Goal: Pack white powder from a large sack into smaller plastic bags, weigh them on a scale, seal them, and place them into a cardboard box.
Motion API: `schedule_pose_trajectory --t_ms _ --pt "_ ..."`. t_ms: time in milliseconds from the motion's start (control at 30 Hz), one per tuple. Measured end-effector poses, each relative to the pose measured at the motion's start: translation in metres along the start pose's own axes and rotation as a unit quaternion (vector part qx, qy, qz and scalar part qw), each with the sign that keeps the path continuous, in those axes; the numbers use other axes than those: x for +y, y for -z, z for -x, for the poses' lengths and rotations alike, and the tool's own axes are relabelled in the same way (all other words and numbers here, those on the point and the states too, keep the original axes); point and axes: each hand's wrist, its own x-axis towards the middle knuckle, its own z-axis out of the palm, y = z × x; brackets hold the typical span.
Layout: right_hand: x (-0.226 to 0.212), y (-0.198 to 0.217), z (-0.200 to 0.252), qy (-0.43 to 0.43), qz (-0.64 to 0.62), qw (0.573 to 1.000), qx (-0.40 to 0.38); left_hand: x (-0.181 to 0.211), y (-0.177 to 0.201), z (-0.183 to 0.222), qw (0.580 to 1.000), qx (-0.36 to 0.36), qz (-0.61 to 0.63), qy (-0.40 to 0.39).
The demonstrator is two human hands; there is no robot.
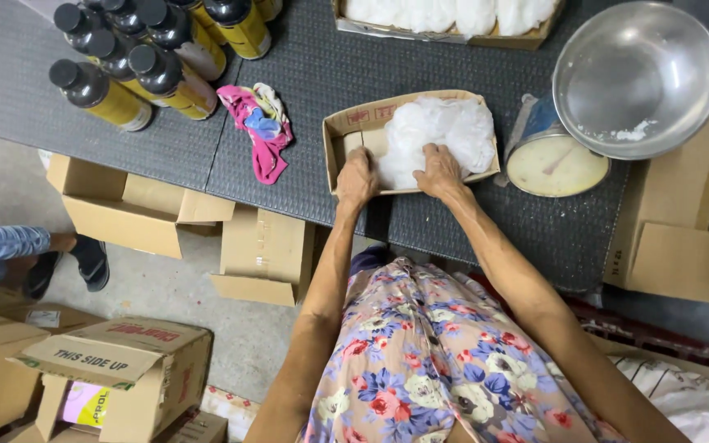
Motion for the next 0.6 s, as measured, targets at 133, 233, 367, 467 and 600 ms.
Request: schedule_pose_trajectory --t_ms 133,233,367,467,600 --pt "0.017 -0.023 -0.015 -0.018 -0.043 0.999 -0.013 0.019 0.022 0.015 0.975 0.132 0.175 0.028" --pt "0.007 -0.046 -0.024 0.000 -0.131 0.991 -0.011 0.017 0.024 0.016 0.943 0.213 0.255 0.026" --pt "-0.038 -0.064 -0.012 0.107 -0.244 0.963 -0.032 0.003 0.014 0.010 0.884 0.308 0.348 0.038" --pt "-0.058 -0.063 -0.005 0.200 -0.111 0.974 0.002 0.005 0.020 0.010 0.874 0.305 0.379 -0.007" --pt "-0.069 -0.010 0.005 0.149 -0.049 0.988 0.014 0.007 0.025 0.016 0.884 0.286 0.366 -0.048"
